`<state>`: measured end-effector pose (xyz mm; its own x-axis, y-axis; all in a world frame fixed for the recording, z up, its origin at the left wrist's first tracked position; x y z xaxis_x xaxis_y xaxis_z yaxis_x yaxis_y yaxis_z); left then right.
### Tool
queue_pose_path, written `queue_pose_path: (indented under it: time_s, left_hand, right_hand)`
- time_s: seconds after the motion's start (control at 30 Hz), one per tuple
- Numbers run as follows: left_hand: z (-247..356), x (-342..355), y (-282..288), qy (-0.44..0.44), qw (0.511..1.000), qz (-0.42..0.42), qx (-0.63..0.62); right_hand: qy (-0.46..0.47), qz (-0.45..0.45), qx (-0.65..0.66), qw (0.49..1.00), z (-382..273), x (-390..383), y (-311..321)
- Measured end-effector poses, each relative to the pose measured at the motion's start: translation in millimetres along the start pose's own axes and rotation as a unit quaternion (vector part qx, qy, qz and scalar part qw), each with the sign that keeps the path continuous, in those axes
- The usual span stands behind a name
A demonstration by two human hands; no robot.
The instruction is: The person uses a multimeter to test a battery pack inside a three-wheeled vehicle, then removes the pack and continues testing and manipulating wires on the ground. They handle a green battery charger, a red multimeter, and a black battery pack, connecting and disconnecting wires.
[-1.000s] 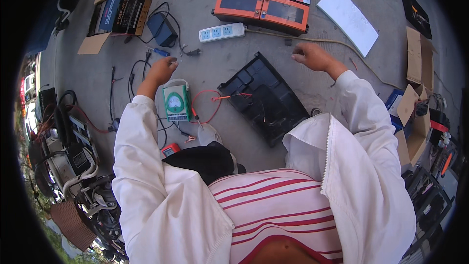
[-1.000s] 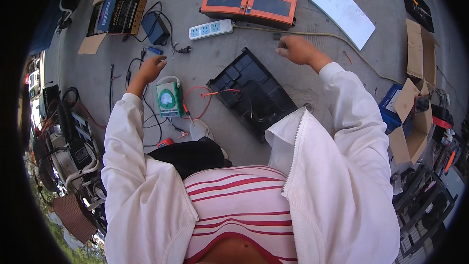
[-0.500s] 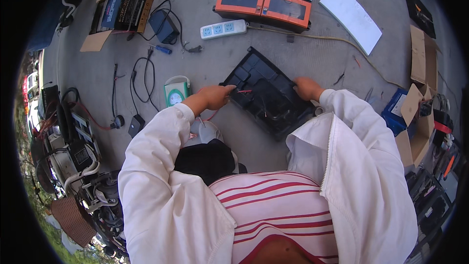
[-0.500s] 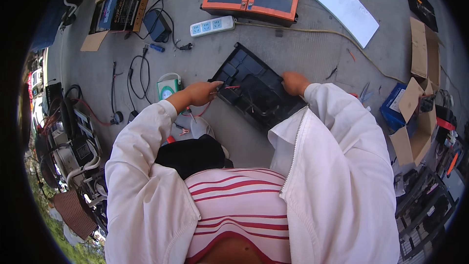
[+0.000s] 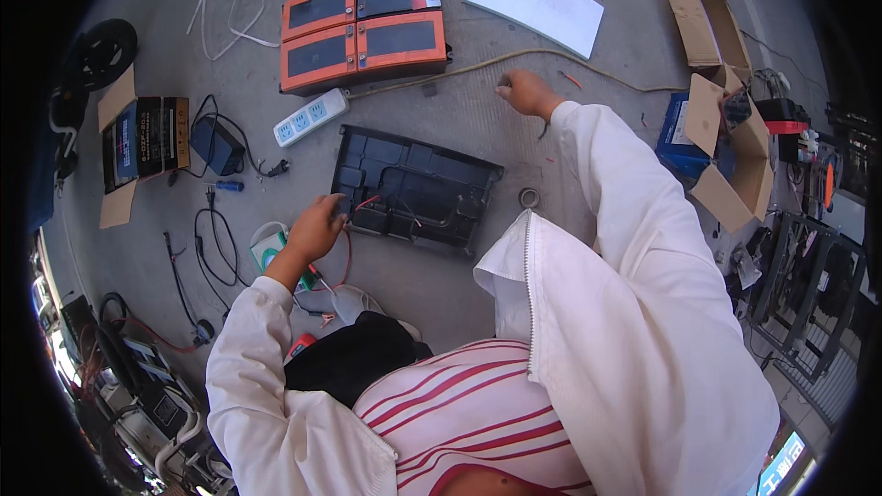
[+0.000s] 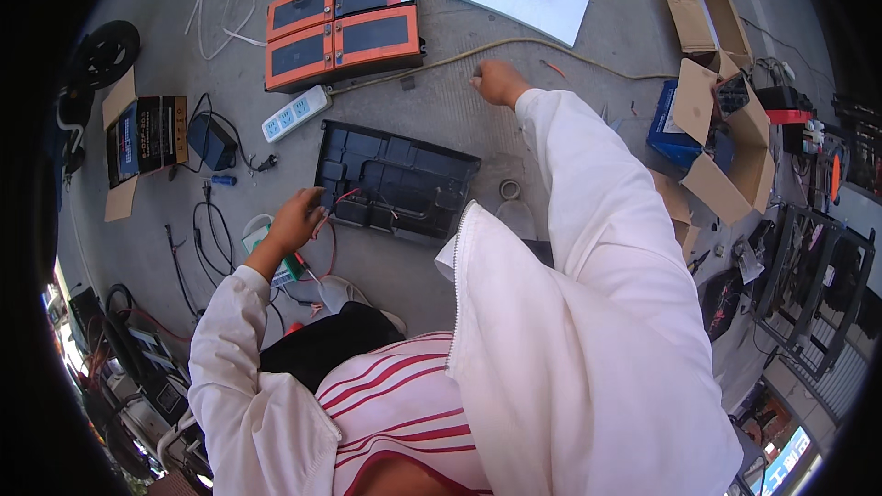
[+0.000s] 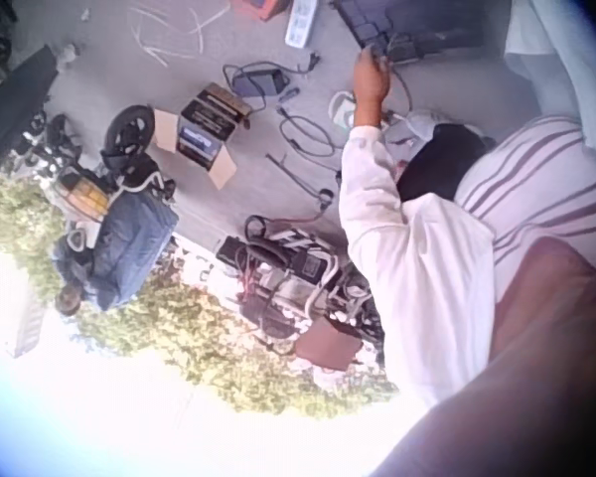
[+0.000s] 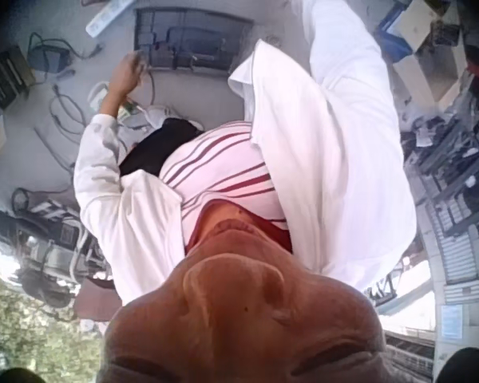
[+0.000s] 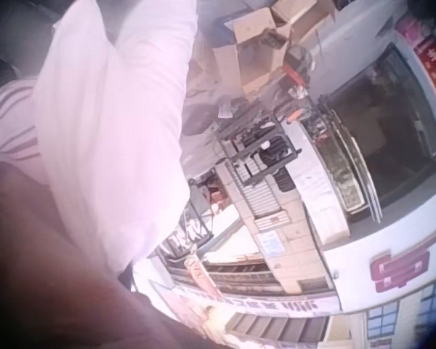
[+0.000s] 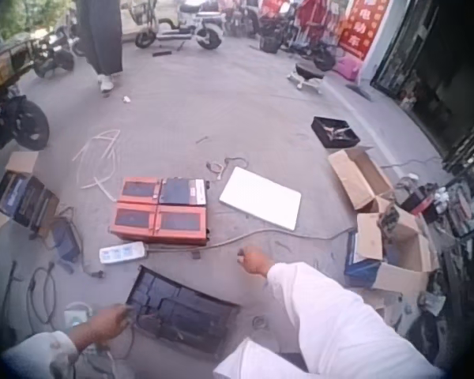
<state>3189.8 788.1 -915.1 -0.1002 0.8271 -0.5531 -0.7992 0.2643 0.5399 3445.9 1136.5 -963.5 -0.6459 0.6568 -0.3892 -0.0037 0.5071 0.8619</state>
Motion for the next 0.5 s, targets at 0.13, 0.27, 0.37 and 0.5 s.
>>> queue_pose_path:
  time_s: [0.13, 0.27, 0.37, 0.5]
  left_hand:
    - [14, 23, 1, -0.045, 0.999, -0.002, 0.000]
    - [41, 38, -10, -0.104, 0.992, -0.049, 0.054]
    - [78, 42, -29, -0.182, 0.971, -0.072, 0.133]
    - [106, 38, -68, -0.262, 0.927, -0.141, 0.229]
  right_hand:
    - [-0.159, 0.047, 0.048, 0.985, 115, -61, 27]
    - [-0.254, -0.077, 0.216, 0.940, 152, -140, -14]
    - [-0.248, -0.173, 0.223, 0.927, 156, -184, -48]
    - [-0.095, -0.162, 0.174, 0.967, 116, -203, -77]
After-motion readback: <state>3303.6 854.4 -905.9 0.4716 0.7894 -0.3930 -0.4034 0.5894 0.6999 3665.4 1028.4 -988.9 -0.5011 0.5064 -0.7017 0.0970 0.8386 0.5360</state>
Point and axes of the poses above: each hand's wrist, its own x-axis towards the middle knuckle, its own y-axis out of the back of the hand, z = x × y, the point moved 10 cm from there along x, towards the middle knuckle, and after that the axes turned 10 degrees about -x, right-handed, at the moved point
